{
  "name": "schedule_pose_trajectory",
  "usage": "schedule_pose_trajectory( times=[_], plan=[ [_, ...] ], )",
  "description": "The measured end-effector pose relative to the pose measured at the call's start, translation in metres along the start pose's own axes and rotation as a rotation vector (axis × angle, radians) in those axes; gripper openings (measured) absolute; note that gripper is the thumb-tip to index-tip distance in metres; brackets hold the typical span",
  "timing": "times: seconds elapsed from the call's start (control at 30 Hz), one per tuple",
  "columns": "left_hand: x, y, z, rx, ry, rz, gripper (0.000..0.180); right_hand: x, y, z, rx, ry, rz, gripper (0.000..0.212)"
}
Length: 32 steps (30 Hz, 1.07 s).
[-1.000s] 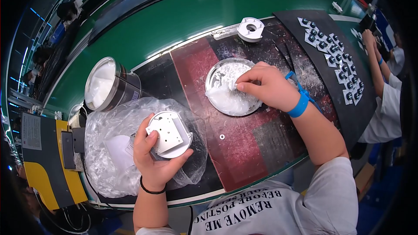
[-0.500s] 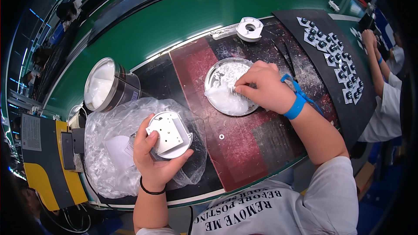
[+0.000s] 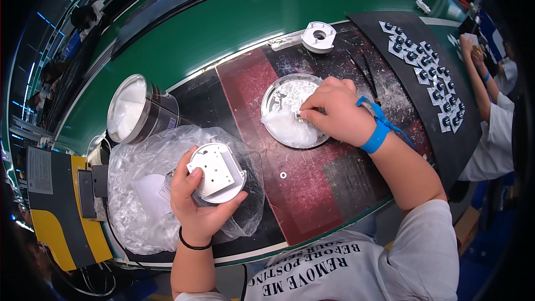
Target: The person inserts and secures white plastic components into a white circular plastic housing by hand on an assembly workbench.
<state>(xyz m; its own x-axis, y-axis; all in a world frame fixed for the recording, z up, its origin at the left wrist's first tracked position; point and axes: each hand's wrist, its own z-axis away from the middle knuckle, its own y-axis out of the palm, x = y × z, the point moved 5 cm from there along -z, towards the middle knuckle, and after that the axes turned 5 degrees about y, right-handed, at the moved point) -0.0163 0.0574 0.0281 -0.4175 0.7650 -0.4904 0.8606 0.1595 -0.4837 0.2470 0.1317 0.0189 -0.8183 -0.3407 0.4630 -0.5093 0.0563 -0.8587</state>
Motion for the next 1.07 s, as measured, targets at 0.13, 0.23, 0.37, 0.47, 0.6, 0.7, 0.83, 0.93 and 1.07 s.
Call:
schedule_pose_trajectory(
  times=[0.13,0.23,0.37,0.47,0.6,0.7,0.83,0.93,1.07],
  plan=[
    [-0.001,0.000,0.000,0.005,0.001,-0.016,0.083,0.001,-0.004,-0.002,-0.087,-0.004,0.073,0.010],
    [-0.002,0.001,0.001,0.007,0.010,-0.010,0.083,0.003,-0.018,-0.002,0.024,0.190,-0.459,0.013],
    [-0.009,0.015,-0.002,0.055,0.023,0.077,0.083,0.017,-0.006,0.008,0.321,0.341,-1.210,0.020],
    [-0.023,0.026,-0.007,0.123,0.017,0.114,0.083,0.036,0.001,0.017,0.415,0.350,-1.369,0.023],
    [-0.043,0.041,-0.012,0.194,0.055,0.179,0.084,0.054,0.011,0.024,0.487,0.310,-1.548,0.022],
    [-0.045,0.048,-0.011,0.207,0.064,0.256,0.084,0.063,0.019,0.029,0.508,0.370,-1.567,0.022],
    [-0.044,0.051,-0.009,0.200,0.063,0.224,0.087,0.066,0.024,0.032,0.543,0.401,-1.574,0.021],
    [-0.043,0.051,-0.009,0.197,0.061,0.258,0.087,0.067,0.027,0.034,0.549,0.390,-1.575,0.022],
    [-0.041,0.050,-0.006,0.204,0.057,0.256,0.089,0.070,0.030,0.035,0.556,0.389,-1.559,0.024]
  ],
)
